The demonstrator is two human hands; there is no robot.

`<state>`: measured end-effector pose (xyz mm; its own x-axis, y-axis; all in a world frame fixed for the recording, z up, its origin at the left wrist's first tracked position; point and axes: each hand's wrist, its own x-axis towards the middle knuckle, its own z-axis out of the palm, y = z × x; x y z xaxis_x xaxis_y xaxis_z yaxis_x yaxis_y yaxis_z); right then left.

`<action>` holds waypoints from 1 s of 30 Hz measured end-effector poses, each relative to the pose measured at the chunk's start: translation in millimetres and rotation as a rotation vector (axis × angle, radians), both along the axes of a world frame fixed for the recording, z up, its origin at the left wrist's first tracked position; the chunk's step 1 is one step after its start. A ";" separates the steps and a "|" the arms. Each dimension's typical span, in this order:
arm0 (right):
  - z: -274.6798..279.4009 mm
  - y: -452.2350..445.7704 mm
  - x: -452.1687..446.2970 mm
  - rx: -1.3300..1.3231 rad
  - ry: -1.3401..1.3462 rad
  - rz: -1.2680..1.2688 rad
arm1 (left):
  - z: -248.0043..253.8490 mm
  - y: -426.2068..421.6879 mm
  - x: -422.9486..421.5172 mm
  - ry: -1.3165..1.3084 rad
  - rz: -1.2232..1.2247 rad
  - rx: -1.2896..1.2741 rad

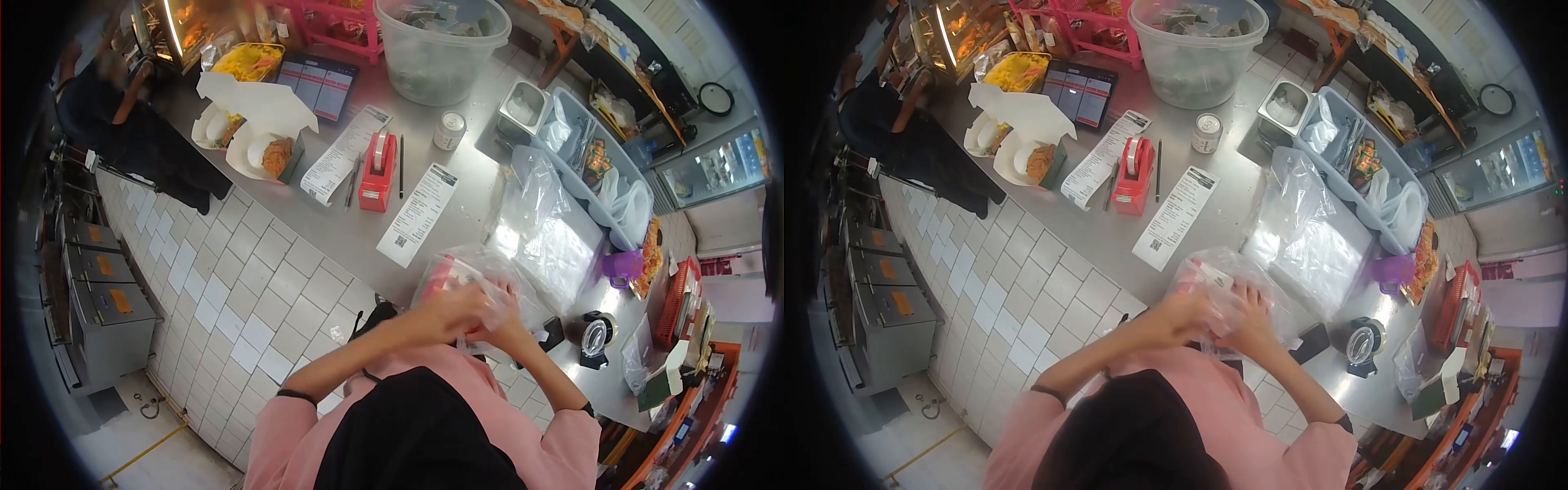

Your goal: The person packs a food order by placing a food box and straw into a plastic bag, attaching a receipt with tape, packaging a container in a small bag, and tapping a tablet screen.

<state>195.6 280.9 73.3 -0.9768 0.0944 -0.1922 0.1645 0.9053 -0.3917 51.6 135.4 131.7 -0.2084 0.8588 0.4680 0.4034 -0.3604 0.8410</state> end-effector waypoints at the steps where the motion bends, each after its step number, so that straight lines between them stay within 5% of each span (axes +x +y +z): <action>1: 5.1 -2.3 -1.4 0.059 0.012 0.027 | 16.7 1.9 8.4 0.020 -0.027 -0.014; 3: 19.1 -2.7 -9.1 0.105 -0.028 0.064 | 33.9 1.8 7.1 -0.172 -0.240 -0.139; 7: 66.1 -30.0 -21.4 0.217 -0.160 -0.032 | 98.0 8.0 14.5 0.000 -0.710 -0.160; 9: 56.4 -26.7 -17.8 0.241 -0.110 -0.017 | 100.9 23.0 6.1 0.506 -0.204 -0.128; 10: 37.2 -22.9 -9.1 0.295 -0.105 -0.032 | 96.9 26.2 -0.3 0.511 -0.202 -0.124; 12: 0.2 -6.1 0.8 -0.263 0.240 -0.092 | 85.0 26.6 -13.4 0.079 -0.005 0.192; 14: 45.8 1.0 -15.6 -0.183 0.188 -0.008 | 79.6 17.2 -21.5 -0.178 0.029 0.225; 16: 71.7 10.2 -22.0 -0.277 -0.189 -0.173 | 77.8 9.4 -26.6 -0.298 -0.007 0.140; 17: 79.7 16.0 -15.3 -0.265 0.154 -0.047 | 79.1 8.9 -29.2 -0.506 0.066 -0.020; 19: 156.2 41.8 -8.3 -0.071 -0.850 0.078 | 76.8 10.1 -36.2 -0.706 0.135 -0.179; 21: 220.9 43.5 13.4 -0.062 -0.466 -0.033 | 71.3 12.9 -43.2 -0.678 0.115 -0.119; 24: 257.5 51.3 22.5 0.012 -0.368 0.104 | 79.7 13.4 -49.0 -0.761 0.088 -0.032; 28: 270.1 70.9 9.0 -0.064 -0.267 0.418 | 97.0 6.2 -55.0 -0.395 0.237 -0.228; 30: 259.2 85.8 -12.2 -0.340 -0.231 0.713 | 91.0 4.5 -60.2 -0.356 0.201 -0.260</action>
<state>183.4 366.7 332.5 -0.7126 -0.6331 -0.3024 -0.2947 0.6613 -0.6898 -8.6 140.0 222.8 -0.4901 0.8644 0.1123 0.1141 -0.0641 0.9914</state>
